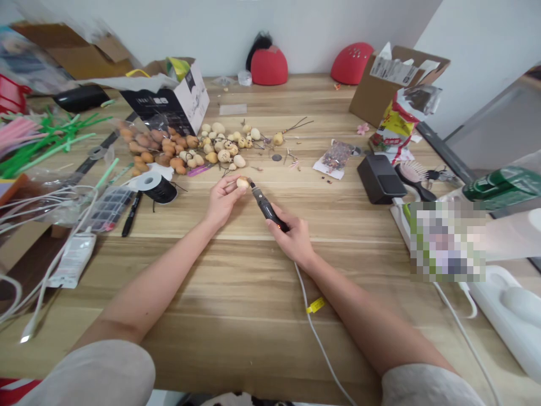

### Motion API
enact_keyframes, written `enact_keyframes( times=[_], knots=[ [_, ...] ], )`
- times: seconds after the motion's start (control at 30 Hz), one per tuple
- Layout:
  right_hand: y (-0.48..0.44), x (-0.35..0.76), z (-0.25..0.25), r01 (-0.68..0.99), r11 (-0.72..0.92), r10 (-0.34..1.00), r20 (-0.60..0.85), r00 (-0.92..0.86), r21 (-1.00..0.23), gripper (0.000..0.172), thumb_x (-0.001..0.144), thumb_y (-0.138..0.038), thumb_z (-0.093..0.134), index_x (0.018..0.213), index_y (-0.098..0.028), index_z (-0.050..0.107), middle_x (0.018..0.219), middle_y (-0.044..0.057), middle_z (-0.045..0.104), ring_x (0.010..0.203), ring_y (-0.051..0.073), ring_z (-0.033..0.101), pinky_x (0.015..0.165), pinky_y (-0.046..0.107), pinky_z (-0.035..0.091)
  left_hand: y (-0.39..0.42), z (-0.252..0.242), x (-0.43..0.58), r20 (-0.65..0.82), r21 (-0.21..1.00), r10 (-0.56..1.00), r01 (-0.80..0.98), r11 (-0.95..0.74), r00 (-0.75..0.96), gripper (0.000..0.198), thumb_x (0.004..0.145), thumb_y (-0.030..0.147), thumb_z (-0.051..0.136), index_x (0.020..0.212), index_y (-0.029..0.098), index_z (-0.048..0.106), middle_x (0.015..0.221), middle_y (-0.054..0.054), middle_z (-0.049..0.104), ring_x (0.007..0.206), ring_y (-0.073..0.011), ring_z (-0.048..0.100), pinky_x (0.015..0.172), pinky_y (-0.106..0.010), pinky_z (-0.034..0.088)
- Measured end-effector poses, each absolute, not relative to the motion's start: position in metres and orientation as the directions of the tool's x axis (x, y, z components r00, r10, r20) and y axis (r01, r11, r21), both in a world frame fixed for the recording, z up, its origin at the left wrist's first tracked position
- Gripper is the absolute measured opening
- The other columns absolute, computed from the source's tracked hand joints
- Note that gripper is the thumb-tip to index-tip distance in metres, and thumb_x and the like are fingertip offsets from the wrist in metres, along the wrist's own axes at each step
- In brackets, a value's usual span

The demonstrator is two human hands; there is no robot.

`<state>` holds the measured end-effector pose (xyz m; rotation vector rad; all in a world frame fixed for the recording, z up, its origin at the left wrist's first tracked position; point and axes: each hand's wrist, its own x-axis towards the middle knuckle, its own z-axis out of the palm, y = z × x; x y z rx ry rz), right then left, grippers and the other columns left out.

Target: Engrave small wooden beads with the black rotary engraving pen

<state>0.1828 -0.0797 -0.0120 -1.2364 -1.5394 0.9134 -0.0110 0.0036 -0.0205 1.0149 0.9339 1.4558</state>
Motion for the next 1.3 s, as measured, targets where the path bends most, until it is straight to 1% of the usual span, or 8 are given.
enact_keyframes(
  times=[0.2, 0.43, 0.57, 0.73, 0.9, 1.13, 1.2, 1.3],
  knots=[
    [-0.0793, 0.1832, -0.0135, 0.289, 0.199, 0.980, 0.188, -0.067, -0.936, 0.044, 0.083, -0.037, 0.064, 0.120, -0.015, 0.075, 0.112, 0.010, 0.077, 0.102, 0.032, 0.074, 0.080, 0.037, 0.062, 0.0023, -0.0185, -0.0110, 0.090, 0.941, 0.994, -0.322, -0.104, -0.057, 0.055, 0.056, 0.038, 0.092, 0.101, 0.018, 0.068, 0.104, -0.009, 0.078, 0.108, -0.0221, 0.071, 0.105, -0.039, 0.047],
    [-0.0787, 0.1839, -0.0147, 0.264, 0.194, 0.981, 0.181, -0.071, -0.945, 0.045, 0.083, -0.035, 0.064, 0.122, -0.013, 0.074, 0.123, 0.011, 0.073, 0.111, 0.033, 0.071, 0.089, 0.039, 0.060, 0.0021, -0.0177, -0.0097, 0.087, 0.930, 0.994, -0.352, -0.106, -0.069, 0.054, 0.055, 0.036, 0.093, 0.099, 0.018, 0.069, 0.102, -0.008, 0.079, 0.105, -0.0212, 0.072, 0.105, -0.038, 0.048],
    [-0.0785, 0.1839, -0.0140, 0.254, 0.199, 0.980, 0.186, -0.072, -0.946, 0.044, 0.083, -0.034, 0.065, 0.122, -0.015, 0.074, 0.126, 0.009, 0.072, 0.117, 0.033, 0.068, 0.096, 0.041, 0.058, 0.0024, -0.0180, -0.0100, 0.080, 0.931, 0.994, -0.350, -0.100, -0.070, 0.054, 0.055, 0.037, 0.092, 0.100, 0.018, 0.069, 0.103, -0.008, 0.079, 0.107, -0.0217, 0.072, 0.105, -0.039, 0.048],
    [-0.0792, 0.1837, -0.0142, 0.259, 0.219, 0.976, 0.206, -0.076, -0.941, 0.042, 0.083, -0.033, 0.066, 0.121, -0.018, 0.074, 0.128, 0.006, 0.070, 0.119, 0.033, 0.067, 0.104, 0.045, 0.053, 0.0016, -0.0170, -0.0105, 0.082, 0.937, 0.995, -0.336, -0.096, -0.056, 0.054, 0.055, 0.038, 0.092, 0.100, 0.018, 0.068, 0.103, -0.008, 0.079, 0.107, -0.0222, 0.072, 0.105, -0.039, 0.048],
    [-0.0793, 0.1839, -0.0148, 0.270, 0.209, 0.978, 0.196, -0.073, -0.940, 0.042, 0.083, -0.034, 0.066, 0.121, -0.018, 0.074, 0.128, 0.007, 0.070, 0.117, 0.033, 0.068, 0.101, 0.044, 0.055, 0.0013, -0.0164, -0.0104, 0.070, 0.938, 0.996, -0.336, -0.086, -0.059, 0.055, 0.055, 0.039, 0.092, 0.100, 0.018, 0.068, 0.103, -0.009, 0.079, 0.107, -0.0225, 0.072, 0.104, -0.039, 0.049],
    [-0.0792, 0.1834, -0.0142, 0.266, 0.218, 0.976, 0.209, -0.061, -0.939, 0.041, 0.083, -0.036, 0.066, 0.118, -0.017, 0.076, 0.127, 0.009, 0.071, 0.117, 0.032, 0.068, 0.102, 0.042, 0.054, 0.0016, -0.0175, -0.0108, 0.058, 0.939, 0.997, -0.336, -0.074, -0.059, 0.054, 0.056, 0.038, 0.092, 0.101, 0.018, 0.068, 0.102, -0.008, 0.079, 0.105, -0.0213, 0.072, 0.103, -0.038, 0.049],
    [-0.0792, 0.1832, -0.0135, 0.268, 0.227, 0.974, 0.216, -0.070, -0.936, 0.041, 0.082, -0.037, 0.066, 0.117, -0.017, 0.076, 0.126, 0.009, 0.072, 0.115, 0.032, 0.069, 0.100, 0.041, 0.056, 0.0015, -0.0174, -0.0107, 0.054, 0.939, 0.997, -0.337, -0.071, -0.059, 0.055, 0.056, 0.039, 0.092, 0.101, 0.018, 0.068, 0.101, -0.008, 0.079, 0.105, -0.0215, 0.072, 0.101, -0.038, 0.050],
    [-0.0795, 0.1833, -0.0126, 0.279, 0.205, 0.979, 0.194, -0.065, -0.938, 0.042, 0.082, -0.038, 0.065, 0.117, -0.017, 0.076, 0.118, 0.008, 0.076, 0.109, 0.032, 0.072, 0.091, 0.039, 0.060, 0.0014, -0.0167, -0.0103, 0.052, 0.935, 0.997, -0.347, -0.070, -0.060, 0.054, 0.055, 0.038, 0.092, 0.100, 0.018, 0.068, 0.101, -0.008, 0.079, 0.103, -0.0208, 0.072, 0.099, -0.036, 0.050]
  ],
)
